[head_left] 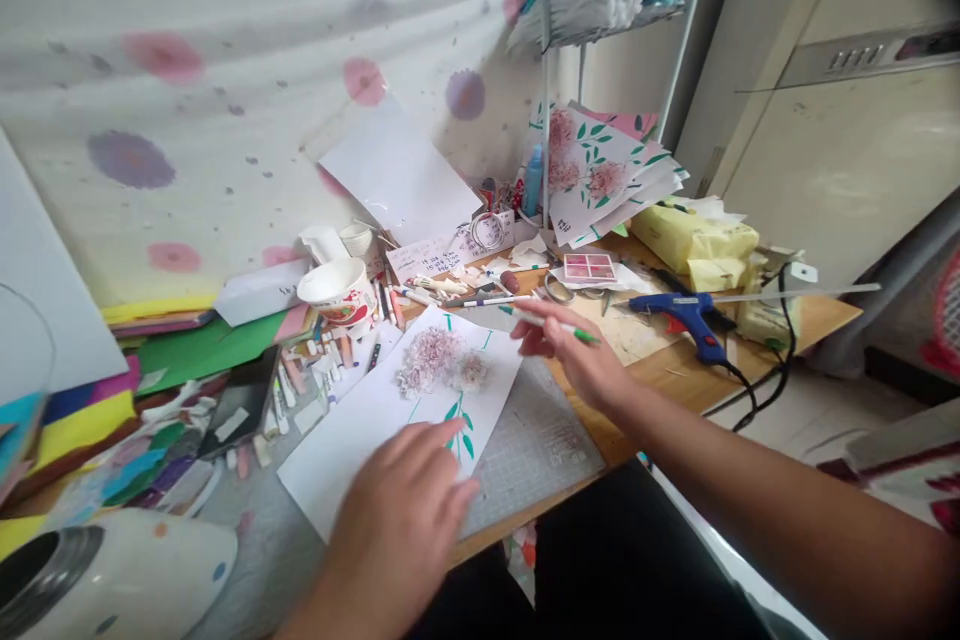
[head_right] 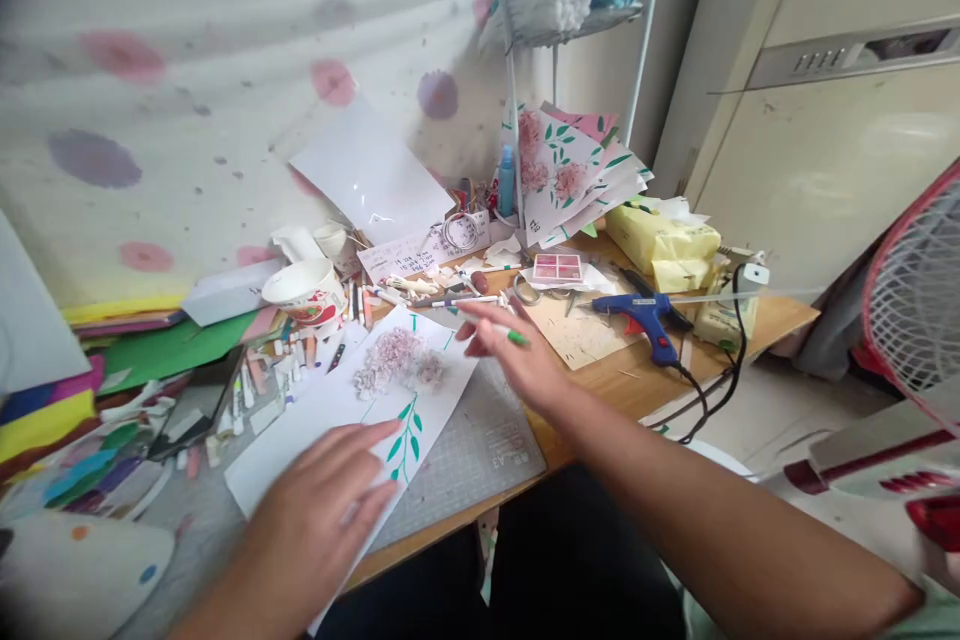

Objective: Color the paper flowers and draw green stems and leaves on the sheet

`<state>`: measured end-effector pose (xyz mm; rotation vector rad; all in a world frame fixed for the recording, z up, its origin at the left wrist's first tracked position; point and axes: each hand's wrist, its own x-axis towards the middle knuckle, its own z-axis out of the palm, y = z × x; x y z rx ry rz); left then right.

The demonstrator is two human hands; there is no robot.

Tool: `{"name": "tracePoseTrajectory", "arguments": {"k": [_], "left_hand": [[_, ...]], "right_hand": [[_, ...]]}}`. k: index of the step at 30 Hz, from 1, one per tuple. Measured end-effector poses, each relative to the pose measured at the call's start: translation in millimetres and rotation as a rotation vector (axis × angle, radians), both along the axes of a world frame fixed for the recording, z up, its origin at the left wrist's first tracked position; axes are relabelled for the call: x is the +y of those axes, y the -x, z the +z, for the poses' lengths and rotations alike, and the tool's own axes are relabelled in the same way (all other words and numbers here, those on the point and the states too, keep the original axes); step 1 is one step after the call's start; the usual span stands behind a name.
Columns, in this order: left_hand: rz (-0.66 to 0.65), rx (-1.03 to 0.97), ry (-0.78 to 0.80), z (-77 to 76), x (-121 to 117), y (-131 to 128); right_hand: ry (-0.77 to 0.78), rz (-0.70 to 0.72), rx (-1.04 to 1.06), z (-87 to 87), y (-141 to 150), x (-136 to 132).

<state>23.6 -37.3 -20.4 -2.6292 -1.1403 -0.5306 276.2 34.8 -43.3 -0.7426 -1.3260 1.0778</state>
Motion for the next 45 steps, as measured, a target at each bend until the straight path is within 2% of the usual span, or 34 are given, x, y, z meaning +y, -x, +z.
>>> {"name": "tracePoseTrajectory", "arguments": {"k": [1, 3, 5, 8, 12, 16, 20, 23, 26, 30, 35, 37, 40, 45], "left_hand": [[-0.059, 0.055, 0.062, -2.3, 3, -19], [-0.112, 0.154, 0.165, -7.4, 14, -49], [-0.089, 0.239, 0.242, -12.1, 27, -67], [-0.035, 0.362, 0.328, -16.9, 41, -72], [-0.017, 0.443, 0.366, -18.4, 42, -62], [-0.026, 0.415, 0.361, -15.7, 40, -61], [-0.002, 0.389, 0.355, -10.4, 46, -64], [-0.003, 0.391, 0.353, -7.2, 52, -63], [-0.015, 0.405, 0.346, -6.2, 55, -59], [-0.048, 0.438, 0.323, -6.8, 54, -57], [-0.105, 0.473, 0.292, -14.0, 51, -63], [-0.124, 0.472, 0.277, -18.9, 51, -67], [-0.135, 0.44, 0.24, -26.5, 53, -71], [-0.165, 0.356, 0.139, -37.0, 52, -71]], "right_hand": [[0.05, -0.077, -0.015, 1.1, -5, 18], [0.094, -0.101, -0.056, 1.2, -7, 47], [0.127, -0.1, -0.105, -1.5, -1, 66], [0.179, -0.07, -0.181, -9.6, 7, 83], [0.24, 0.001, -0.26, -21.5, 8, 95], [0.282, 0.033, -0.28, -22.4, 3, 95], [0.334, 0.066, -0.194, -7.9, 4, 86], [0.373, 0.181, -0.034, 2.4, 13, 79], [0.389, 0.33, 0.102, 3.7, 26, 77], [0.297, 0.235, 0.051, -0.8, 34, 81], [0.202, 0.05, 0.04, 3.1, 6, 83], [0.165, 0.052, 0.017, 3.2, -4, 81], [0.161, 0.099, -0.082, -5.0, -6, 75], [0.198, -0.025, -0.277, -26.3, 5, 73]]}}
